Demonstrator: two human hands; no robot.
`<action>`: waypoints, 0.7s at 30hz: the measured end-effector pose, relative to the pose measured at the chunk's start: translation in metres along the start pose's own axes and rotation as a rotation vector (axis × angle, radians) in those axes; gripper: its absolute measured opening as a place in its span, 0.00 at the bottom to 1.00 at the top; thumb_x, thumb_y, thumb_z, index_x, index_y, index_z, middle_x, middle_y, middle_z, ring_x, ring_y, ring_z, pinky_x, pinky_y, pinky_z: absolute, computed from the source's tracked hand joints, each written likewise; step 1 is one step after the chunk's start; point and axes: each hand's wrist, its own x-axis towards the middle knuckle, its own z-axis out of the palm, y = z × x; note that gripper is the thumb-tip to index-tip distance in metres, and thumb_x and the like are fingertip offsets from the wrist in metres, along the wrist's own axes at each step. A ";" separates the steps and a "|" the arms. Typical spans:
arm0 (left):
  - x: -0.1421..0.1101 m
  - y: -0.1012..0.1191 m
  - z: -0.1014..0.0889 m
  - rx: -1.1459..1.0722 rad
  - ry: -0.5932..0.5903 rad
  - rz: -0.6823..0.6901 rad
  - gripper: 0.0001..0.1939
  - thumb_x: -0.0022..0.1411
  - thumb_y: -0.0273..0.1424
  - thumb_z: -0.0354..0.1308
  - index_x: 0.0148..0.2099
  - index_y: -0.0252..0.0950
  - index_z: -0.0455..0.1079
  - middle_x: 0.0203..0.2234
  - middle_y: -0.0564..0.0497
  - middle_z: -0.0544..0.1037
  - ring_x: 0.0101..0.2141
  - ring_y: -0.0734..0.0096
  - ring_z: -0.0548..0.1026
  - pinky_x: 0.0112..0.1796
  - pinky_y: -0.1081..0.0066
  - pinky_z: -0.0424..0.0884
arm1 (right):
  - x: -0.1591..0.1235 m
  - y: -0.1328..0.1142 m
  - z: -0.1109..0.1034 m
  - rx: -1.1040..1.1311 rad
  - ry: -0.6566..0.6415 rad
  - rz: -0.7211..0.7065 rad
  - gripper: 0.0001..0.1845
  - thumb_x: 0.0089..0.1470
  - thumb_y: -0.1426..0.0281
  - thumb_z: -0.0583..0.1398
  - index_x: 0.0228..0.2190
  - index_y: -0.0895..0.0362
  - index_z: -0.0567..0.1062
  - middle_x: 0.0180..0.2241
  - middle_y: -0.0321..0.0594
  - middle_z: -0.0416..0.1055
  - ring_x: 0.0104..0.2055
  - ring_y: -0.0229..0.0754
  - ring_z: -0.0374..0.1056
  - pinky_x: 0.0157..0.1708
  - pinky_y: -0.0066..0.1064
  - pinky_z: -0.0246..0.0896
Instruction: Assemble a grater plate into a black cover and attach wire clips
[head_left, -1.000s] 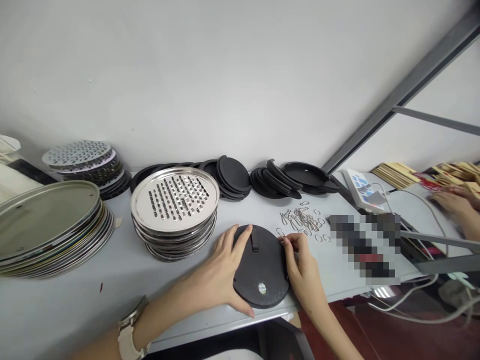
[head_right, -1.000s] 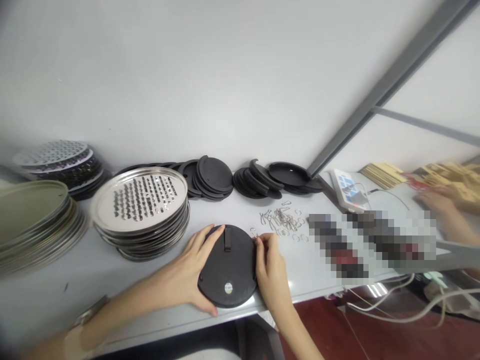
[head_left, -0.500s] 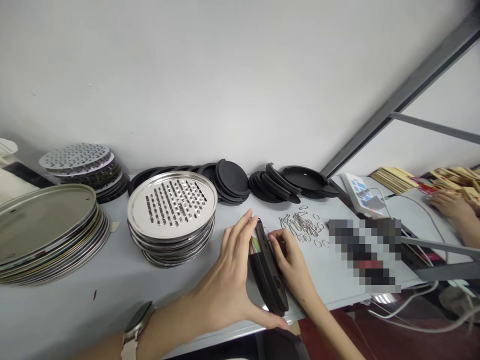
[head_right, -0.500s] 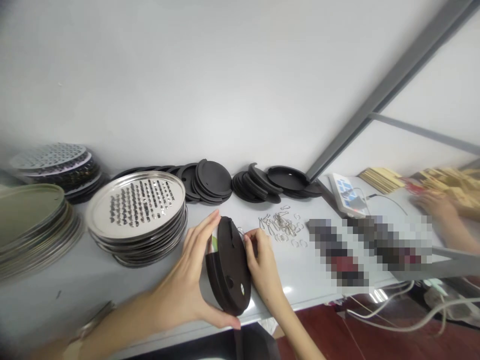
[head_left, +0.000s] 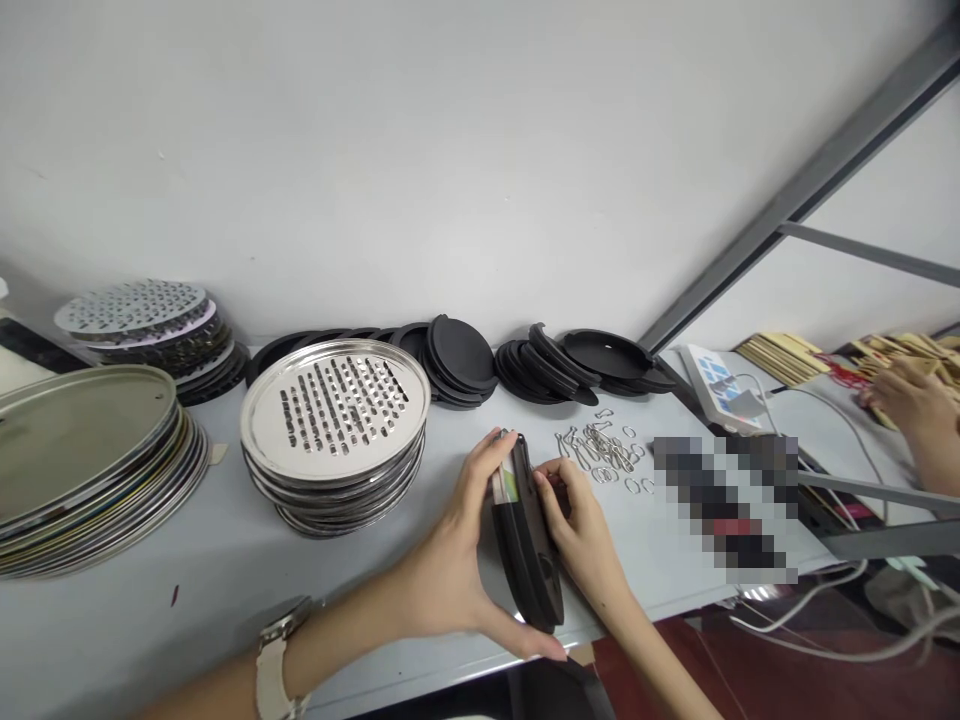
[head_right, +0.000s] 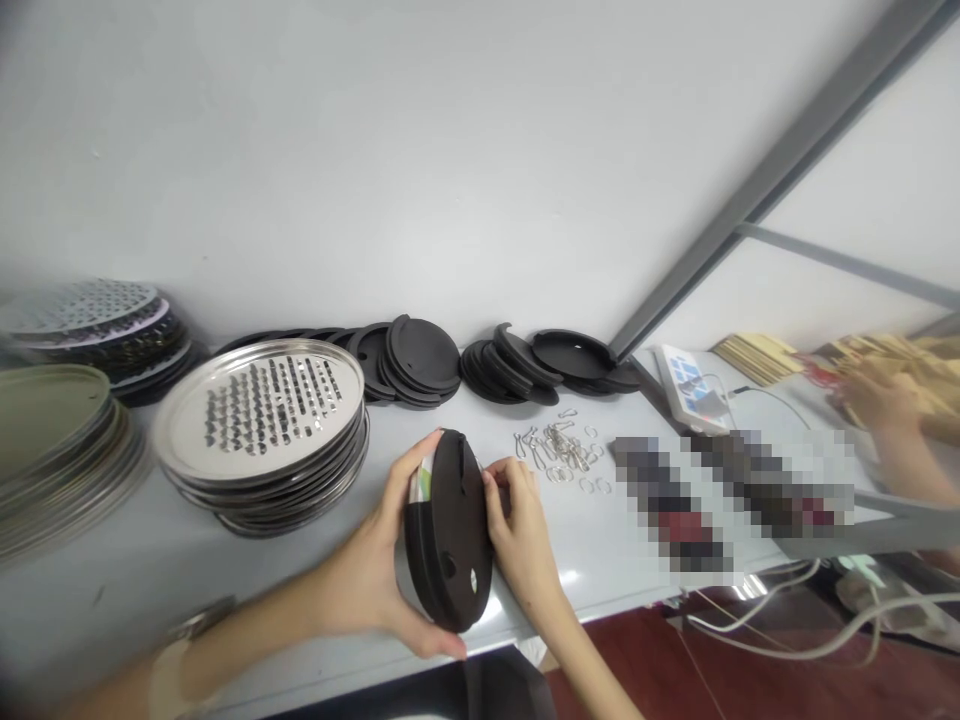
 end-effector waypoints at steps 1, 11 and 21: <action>0.001 -0.002 0.000 -0.023 0.014 -0.002 0.71 0.35 0.41 0.76 0.68 0.49 0.28 0.66 0.41 0.45 0.64 0.44 0.49 0.61 0.45 0.50 | 0.000 -0.001 0.000 0.009 0.003 0.005 0.09 0.63 0.64 0.51 0.32 0.53 0.65 0.31 0.38 0.65 0.36 0.45 0.63 0.38 0.37 0.59; 0.001 -0.002 -0.001 -0.140 0.028 -0.010 0.71 0.33 0.36 0.77 0.69 0.48 0.30 0.64 0.41 0.51 0.62 0.44 0.55 0.61 0.47 0.52 | 0.001 -0.021 -0.005 0.193 0.139 -0.014 0.06 0.61 0.64 0.56 0.35 0.53 0.71 0.32 0.38 0.69 0.36 0.43 0.65 0.37 0.34 0.60; 0.001 -0.005 -0.006 -0.262 0.026 -0.036 0.70 0.33 0.30 0.77 0.68 0.49 0.31 0.63 0.42 0.55 0.61 0.46 0.58 0.61 0.48 0.53 | 0.006 -0.020 -0.005 0.234 0.042 -0.118 0.06 0.57 0.67 0.61 0.37 0.50 0.77 0.36 0.40 0.75 0.39 0.46 0.69 0.39 0.38 0.64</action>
